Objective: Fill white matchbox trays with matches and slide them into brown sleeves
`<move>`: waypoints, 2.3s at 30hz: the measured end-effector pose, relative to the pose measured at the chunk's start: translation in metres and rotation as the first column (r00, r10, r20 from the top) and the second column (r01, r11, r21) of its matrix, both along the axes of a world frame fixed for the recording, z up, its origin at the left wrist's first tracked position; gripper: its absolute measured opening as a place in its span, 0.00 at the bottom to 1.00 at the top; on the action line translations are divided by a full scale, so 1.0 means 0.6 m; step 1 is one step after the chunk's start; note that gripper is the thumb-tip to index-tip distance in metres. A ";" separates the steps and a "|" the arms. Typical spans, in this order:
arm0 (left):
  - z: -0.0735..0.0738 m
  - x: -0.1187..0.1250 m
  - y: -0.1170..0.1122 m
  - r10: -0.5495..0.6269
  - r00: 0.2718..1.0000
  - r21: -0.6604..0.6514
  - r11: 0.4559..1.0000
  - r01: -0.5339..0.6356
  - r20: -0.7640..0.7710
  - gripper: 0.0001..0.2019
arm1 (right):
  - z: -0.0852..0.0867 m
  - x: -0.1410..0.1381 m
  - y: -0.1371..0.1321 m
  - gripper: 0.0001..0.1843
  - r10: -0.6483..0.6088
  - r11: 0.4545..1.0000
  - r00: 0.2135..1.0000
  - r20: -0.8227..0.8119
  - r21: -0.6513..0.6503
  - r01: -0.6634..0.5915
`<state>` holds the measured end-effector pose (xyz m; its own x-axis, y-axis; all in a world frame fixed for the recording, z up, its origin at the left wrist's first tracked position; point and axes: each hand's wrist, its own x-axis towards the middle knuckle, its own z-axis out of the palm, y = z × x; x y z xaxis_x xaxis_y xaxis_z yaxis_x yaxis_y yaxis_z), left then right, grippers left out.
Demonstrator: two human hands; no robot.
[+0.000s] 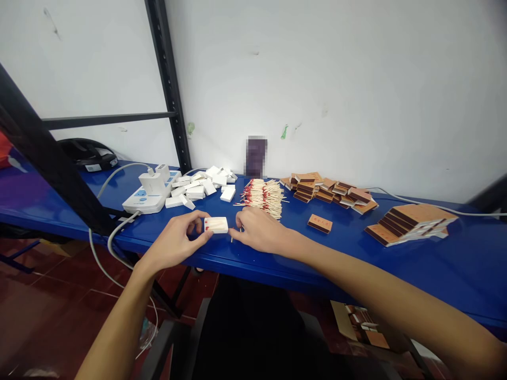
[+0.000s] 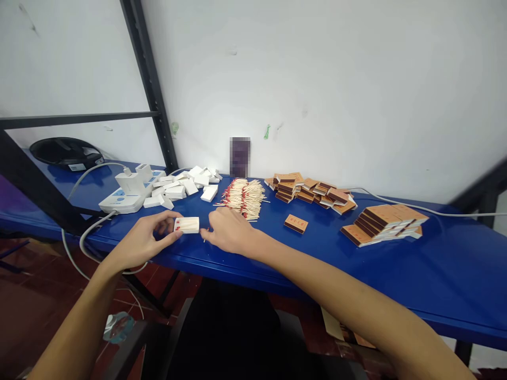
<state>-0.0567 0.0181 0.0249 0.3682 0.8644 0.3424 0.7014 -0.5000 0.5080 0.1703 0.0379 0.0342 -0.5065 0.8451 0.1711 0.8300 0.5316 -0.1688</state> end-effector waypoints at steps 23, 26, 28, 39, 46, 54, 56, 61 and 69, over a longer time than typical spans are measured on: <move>-0.013 0.025 -0.004 -0.182 0.982 -0.104 0.979 0.177 -0.040 0.16 | -0.023 0.068 0.009 0.16 -0.111 0.994 0.993 -0.041 -0.027 0.110; -0.012 0.029 -0.006 -0.173 0.983 -0.109 0.980 0.166 -0.060 0.16 | -0.022 0.059 0.018 0.13 -0.099 0.993 0.994 -0.043 -0.076 0.096; -0.013 0.034 -0.008 -0.177 0.982 -0.106 0.980 0.169 -0.071 0.16 | -0.017 0.054 0.026 0.11 -0.079 0.990 0.996 -0.039 -0.116 0.074; -0.022 0.089 -0.010 -0.261 0.953 -0.051 0.965 0.256 -0.152 0.16 | 0.026 0.102 0.016 0.05 0.001 0.936 1.000 0.011 -0.352 0.003; -0.002 0.115 0.013 -0.305 0.922 -0.138 0.950 0.279 -0.237 0.15 | 0.048 0.125 0.015 0.03 0.044 0.939 0.995 -0.085 -0.337 -0.070; -0.014 0.115 0.015 -0.292 0.935 -0.102 0.956 0.276 -0.201 0.16 | 0.059 0.096 -0.011 0.07 0.132 0.906 0.987 -0.092 -0.392 -0.158; -0.015 0.114 0.015 -0.298 0.935 -0.104 0.954 0.283 -0.193 0.17 | 0.057 0.100 -0.005 0.08 0.108 0.934 0.988 -0.110 -0.331 -0.138; -0.013 0.109 0.014 -0.323 0.930 -0.098 0.946 0.309 -0.178 0.16 | 0.047 0.132 0.012 0.08 -0.014 0.970 1.000 -0.010 -0.245 0.012; -0.002 0.096 0.014 -0.417 0.905 -0.241 0.873 0.424 0.082 0.17 | 0.026 0.133 0.019 0.06 -0.002 0.936 0.999 -0.041 -0.353 -0.013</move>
<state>0.0010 0.0266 0.0236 0.7099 0.6875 0.1529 0.4374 -0.6005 0.6694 0.2500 0.0490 0.0497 -0.5099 0.8522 -0.1173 0.8159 0.4360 -0.3797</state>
